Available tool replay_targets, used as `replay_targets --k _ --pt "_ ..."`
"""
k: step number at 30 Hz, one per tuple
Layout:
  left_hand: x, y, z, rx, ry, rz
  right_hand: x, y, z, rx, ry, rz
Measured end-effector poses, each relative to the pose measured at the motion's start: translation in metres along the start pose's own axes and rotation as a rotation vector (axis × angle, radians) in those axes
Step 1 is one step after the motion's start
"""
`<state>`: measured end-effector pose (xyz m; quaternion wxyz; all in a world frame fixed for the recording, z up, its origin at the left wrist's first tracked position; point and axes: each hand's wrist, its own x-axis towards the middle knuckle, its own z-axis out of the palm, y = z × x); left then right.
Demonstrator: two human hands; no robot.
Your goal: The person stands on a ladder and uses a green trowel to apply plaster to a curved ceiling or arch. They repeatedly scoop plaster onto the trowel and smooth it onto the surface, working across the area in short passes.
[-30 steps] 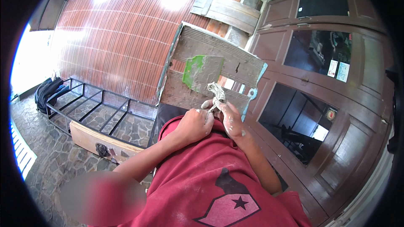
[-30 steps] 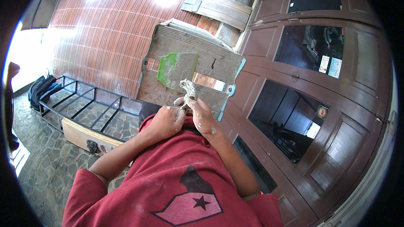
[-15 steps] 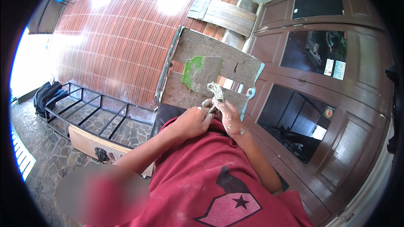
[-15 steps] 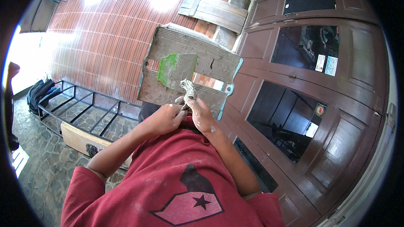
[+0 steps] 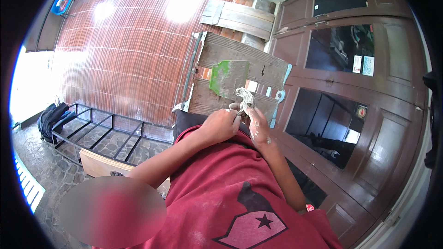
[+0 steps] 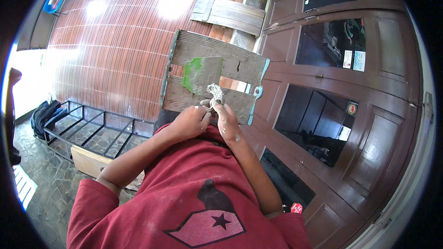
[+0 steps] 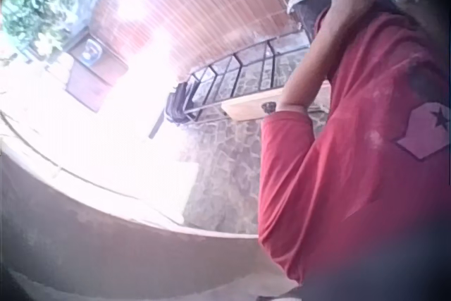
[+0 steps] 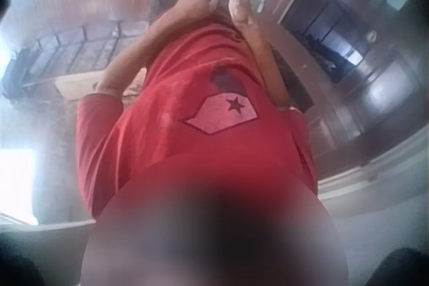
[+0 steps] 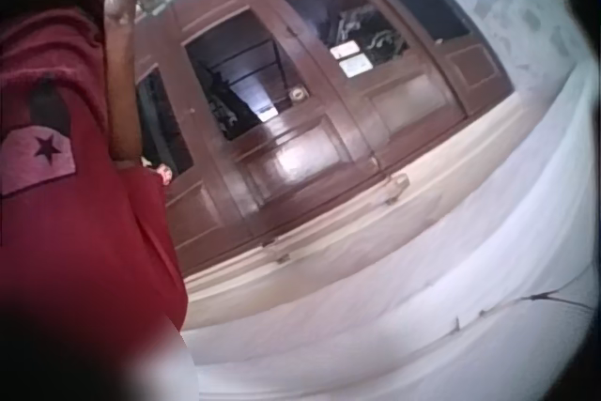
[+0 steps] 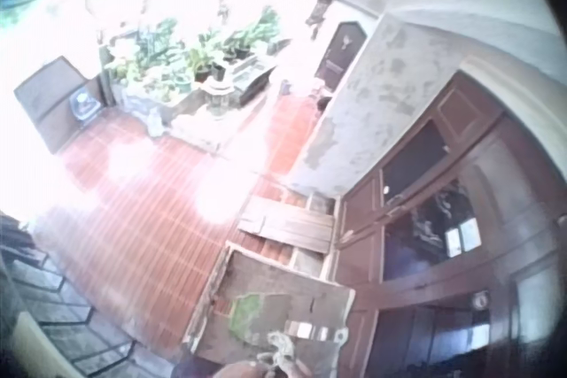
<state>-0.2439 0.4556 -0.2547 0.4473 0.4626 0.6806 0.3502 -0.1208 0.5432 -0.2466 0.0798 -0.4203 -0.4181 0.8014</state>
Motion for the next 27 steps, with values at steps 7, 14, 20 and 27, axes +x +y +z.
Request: replay_targets --k 7,14,20,27 --pt "-0.012 0.006 -0.024 0.365 -0.169 0.067 -0.009 0.004 0.024 -0.071 0.149 -0.082" --pt "-0.011 -0.004 -0.02 0.194 -0.113 0.09 -0.008 0.012 0.026 0.014 0.168 -0.099" --pt "-0.015 -0.009 -0.029 0.334 -0.083 0.051 -0.003 0.018 0.02 0.013 0.101 -0.13" --pt "-0.014 -0.002 -0.021 0.095 -0.113 0.018 -0.004 0.007 0.014 0.015 0.051 -0.058"
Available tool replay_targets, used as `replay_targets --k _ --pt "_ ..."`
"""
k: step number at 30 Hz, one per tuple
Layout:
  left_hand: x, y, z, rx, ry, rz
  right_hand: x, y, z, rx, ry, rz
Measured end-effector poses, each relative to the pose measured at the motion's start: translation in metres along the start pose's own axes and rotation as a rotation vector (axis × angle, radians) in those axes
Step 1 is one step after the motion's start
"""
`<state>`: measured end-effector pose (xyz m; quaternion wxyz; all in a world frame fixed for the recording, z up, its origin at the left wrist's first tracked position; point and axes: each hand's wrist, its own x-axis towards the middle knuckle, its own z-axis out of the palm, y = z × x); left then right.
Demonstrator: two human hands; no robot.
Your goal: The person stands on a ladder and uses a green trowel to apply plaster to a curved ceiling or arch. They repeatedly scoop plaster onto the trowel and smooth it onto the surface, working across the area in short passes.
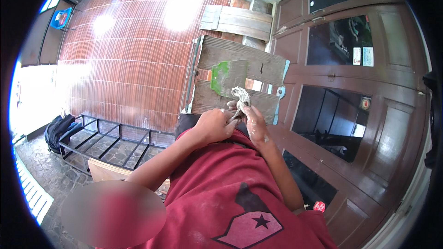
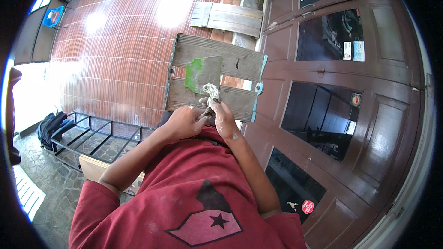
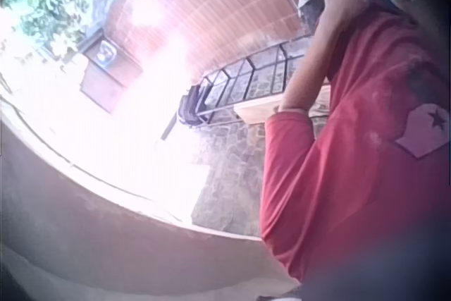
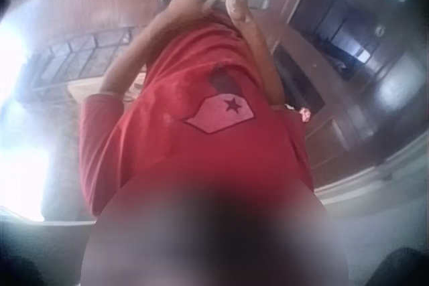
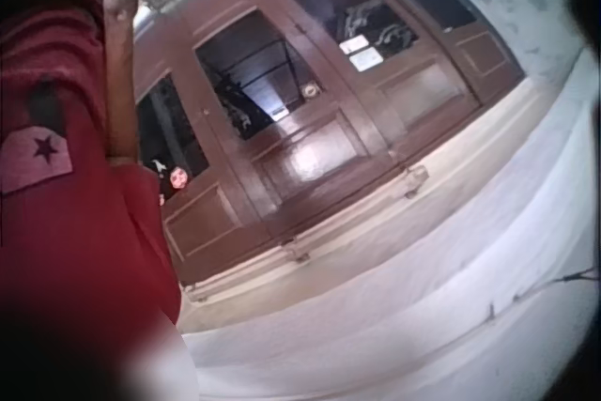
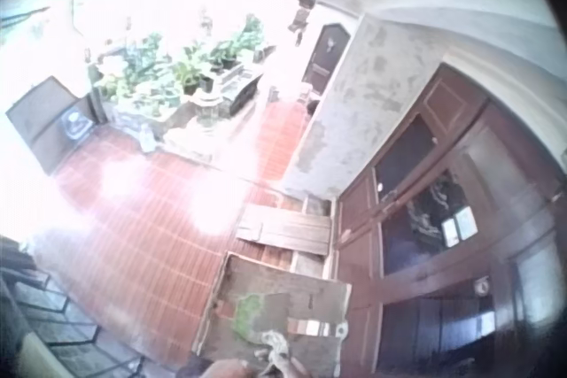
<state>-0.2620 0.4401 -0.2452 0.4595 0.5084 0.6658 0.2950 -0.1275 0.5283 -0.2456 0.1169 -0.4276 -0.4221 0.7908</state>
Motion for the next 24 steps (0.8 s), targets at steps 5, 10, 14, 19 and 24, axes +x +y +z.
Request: replay_targets --k 5,10,14,19,24 --pt "0.014 0.0 0.014 -0.511 -0.065 -0.091 -0.005 -0.015 -0.01 0.076 -0.071 0.119" --pt "0.019 -0.003 0.043 -0.441 0.171 -0.059 0.006 -0.01 -0.03 0.041 -0.143 0.112" --pt "0.017 0.002 0.051 -0.103 0.422 0.089 0.019 0.009 -0.049 0.023 -0.136 0.058" --pt "0.017 0.016 0.03 -0.264 0.194 -0.135 0.027 0.008 -0.06 -0.158 -0.151 0.117" --pt "0.026 0.016 0.021 -0.288 0.202 -0.141 0.021 -0.004 -0.05 -0.019 -0.126 0.132"
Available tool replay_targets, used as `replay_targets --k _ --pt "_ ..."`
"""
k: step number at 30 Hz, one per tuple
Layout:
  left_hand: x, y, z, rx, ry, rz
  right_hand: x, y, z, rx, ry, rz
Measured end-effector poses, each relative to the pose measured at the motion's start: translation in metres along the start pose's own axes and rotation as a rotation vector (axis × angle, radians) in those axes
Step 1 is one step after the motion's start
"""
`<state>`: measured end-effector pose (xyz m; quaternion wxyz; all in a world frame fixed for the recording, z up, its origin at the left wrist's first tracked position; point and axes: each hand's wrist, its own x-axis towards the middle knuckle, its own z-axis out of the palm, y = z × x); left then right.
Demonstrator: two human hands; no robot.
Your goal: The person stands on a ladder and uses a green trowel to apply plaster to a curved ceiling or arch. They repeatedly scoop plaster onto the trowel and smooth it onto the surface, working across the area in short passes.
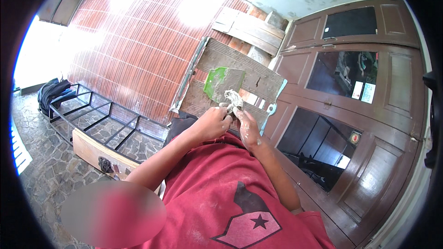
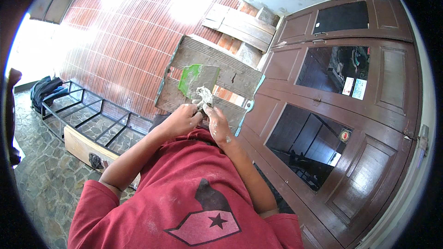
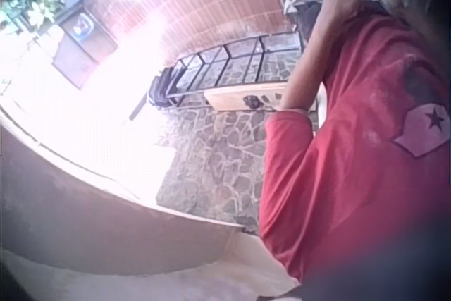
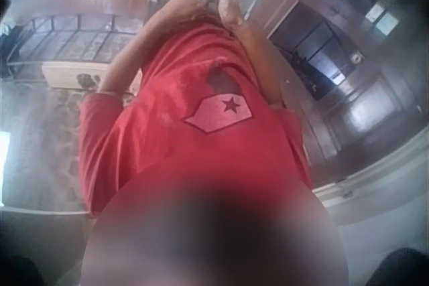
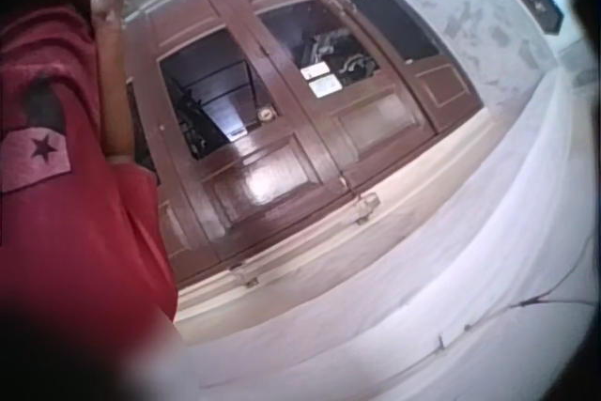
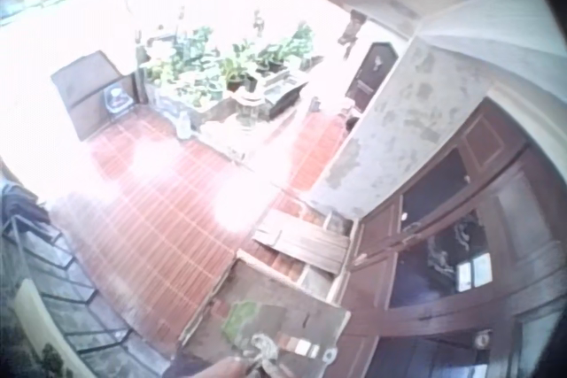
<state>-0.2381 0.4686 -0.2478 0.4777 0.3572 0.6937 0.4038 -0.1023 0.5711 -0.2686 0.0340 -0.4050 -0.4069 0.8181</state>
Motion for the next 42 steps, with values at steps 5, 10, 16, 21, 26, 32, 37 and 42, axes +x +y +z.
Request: replay_targets --k 5,10,16,21,26,32,37,42 --pt "0.0 -0.014 0.016 0.356 0.042 0.328 0.0 -0.003 0.002 -0.063 -0.016 0.009" --pt "-0.001 -0.023 0.027 0.409 0.093 0.272 -0.005 -0.006 0.011 0.004 0.005 0.025" --pt "0.002 -0.032 0.026 -0.233 -0.024 0.138 -0.007 -0.015 0.021 0.001 0.041 0.028" --pt "0.005 -0.03 0.029 -0.952 -0.126 -0.231 -0.007 -0.015 0.015 -0.117 0.206 0.128" --pt "0.004 -0.021 0.029 -0.808 -0.299 -0.357 -0.009 -0.012 0.011 0.05 0.012 0.041" --pt "0.005 -0.029 0.039 -0.112 -0.011 0.306 -0.012 -0.015 0.002 -0.11 0.039 0.031" --pt "0.006 -0.036 0.045 0.177 0.088 0.394 -0.007 -0.025 0.0 -0.203 -0.006 0.094" --pt "0.003 -0.029 0.044 0.276 0.119 0.389 -0.008 -0.038 0.014 -0.299 0.015 0.024"
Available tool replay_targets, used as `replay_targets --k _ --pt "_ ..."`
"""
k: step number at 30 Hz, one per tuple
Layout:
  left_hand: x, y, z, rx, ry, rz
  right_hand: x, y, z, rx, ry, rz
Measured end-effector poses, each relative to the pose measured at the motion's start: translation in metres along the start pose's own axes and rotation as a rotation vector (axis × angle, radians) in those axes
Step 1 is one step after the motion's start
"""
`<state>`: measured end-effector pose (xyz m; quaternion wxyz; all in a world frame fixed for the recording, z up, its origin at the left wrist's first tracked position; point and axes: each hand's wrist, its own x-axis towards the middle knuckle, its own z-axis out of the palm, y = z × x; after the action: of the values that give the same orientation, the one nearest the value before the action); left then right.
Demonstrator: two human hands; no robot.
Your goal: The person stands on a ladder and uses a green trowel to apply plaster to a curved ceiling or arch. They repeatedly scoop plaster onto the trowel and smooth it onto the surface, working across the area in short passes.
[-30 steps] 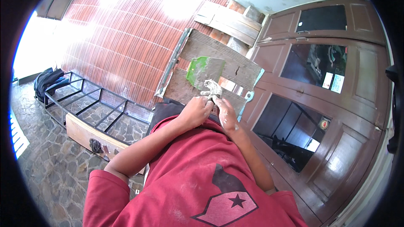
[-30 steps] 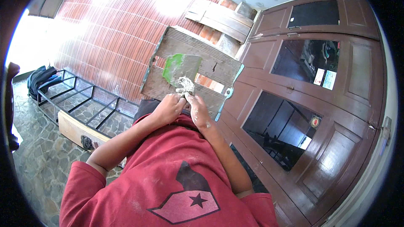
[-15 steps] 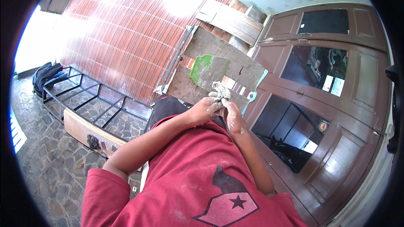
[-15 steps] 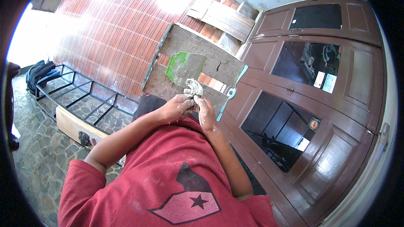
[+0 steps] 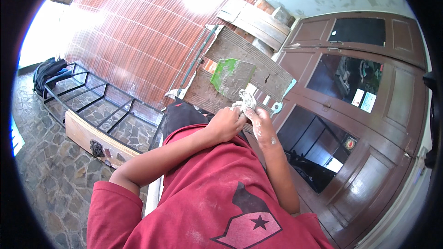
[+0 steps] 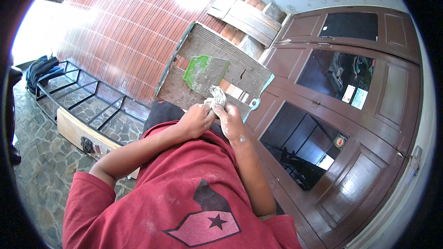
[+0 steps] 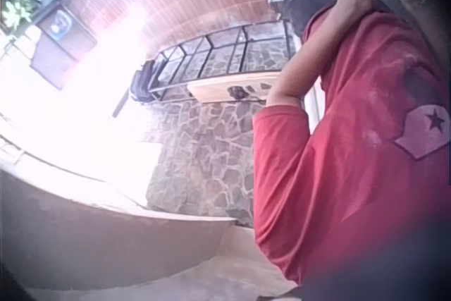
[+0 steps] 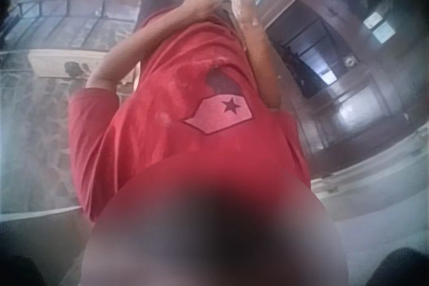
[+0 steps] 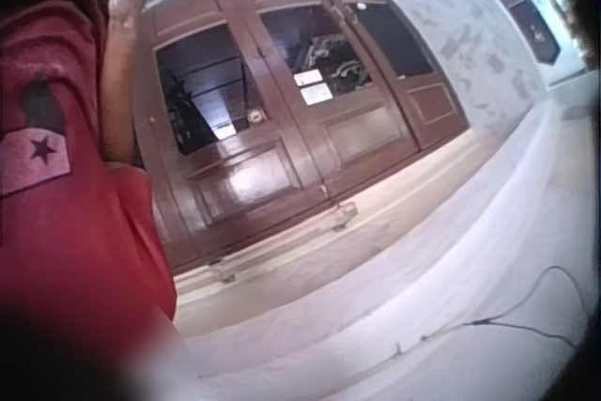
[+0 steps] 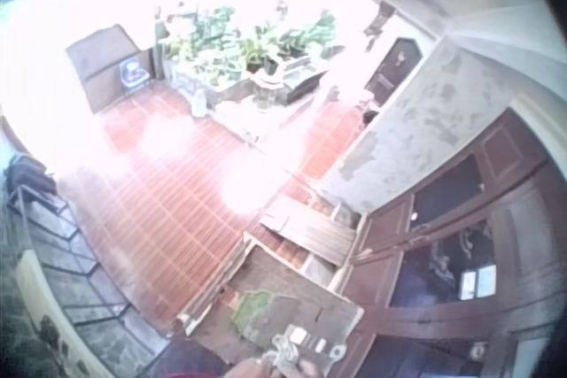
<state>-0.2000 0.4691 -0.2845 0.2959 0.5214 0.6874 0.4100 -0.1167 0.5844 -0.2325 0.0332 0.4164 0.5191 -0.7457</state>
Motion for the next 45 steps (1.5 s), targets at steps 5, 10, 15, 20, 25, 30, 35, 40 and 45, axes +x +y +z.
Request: replay_targets --k 5,10,15,20,25,30,35,40,45 --pt "0.006 0.006 -0.001 -1.275 -0.015 -0.45 0.004 -0.009 -0.001 0.139 -0.066 0.062" --pt "0.01 0.005 -0.002 -1.667 -0.079 -0.66 0.006 -0.005 -0.006 0.293 0.044 0.09" --pt "0.016 0.009 -0.002 -1.681 -0.154 -0.645 0.005 -0.01 -0.012 0.375 0.02 0.183" --pt "0.019 0.01 0.006 -1.422 -0.037 -0.651 0.009 -0.02 -0.009 0.096 0.012 0.182" --pt "0.018 0.004 0.01 -0.976 0.078 -0.481 0.009 -0.031 -0.009 -0.419 -0.022 0.099" --pt "0.02 0.011 0.008 -0.301 0.11 -0.38 0.01 -0.025 -0.004 -0.363 0.02 0.125" --pt "0.019 0.017 0.002 -0.244 0.034 -0.39 0.012 -0.012 -0.004 -0.285 0.033 0.035" --pt "0.019 0.016 0.007 -0.439 0.119 -0.365 0.013 -0.015 0.0 -0.25 0.159 0.053" --pt "0.01 0.01 0.008 -1.46 -0.024 -0.545 0.006 -0.025 0.007 -0.093 0.198 0.135"
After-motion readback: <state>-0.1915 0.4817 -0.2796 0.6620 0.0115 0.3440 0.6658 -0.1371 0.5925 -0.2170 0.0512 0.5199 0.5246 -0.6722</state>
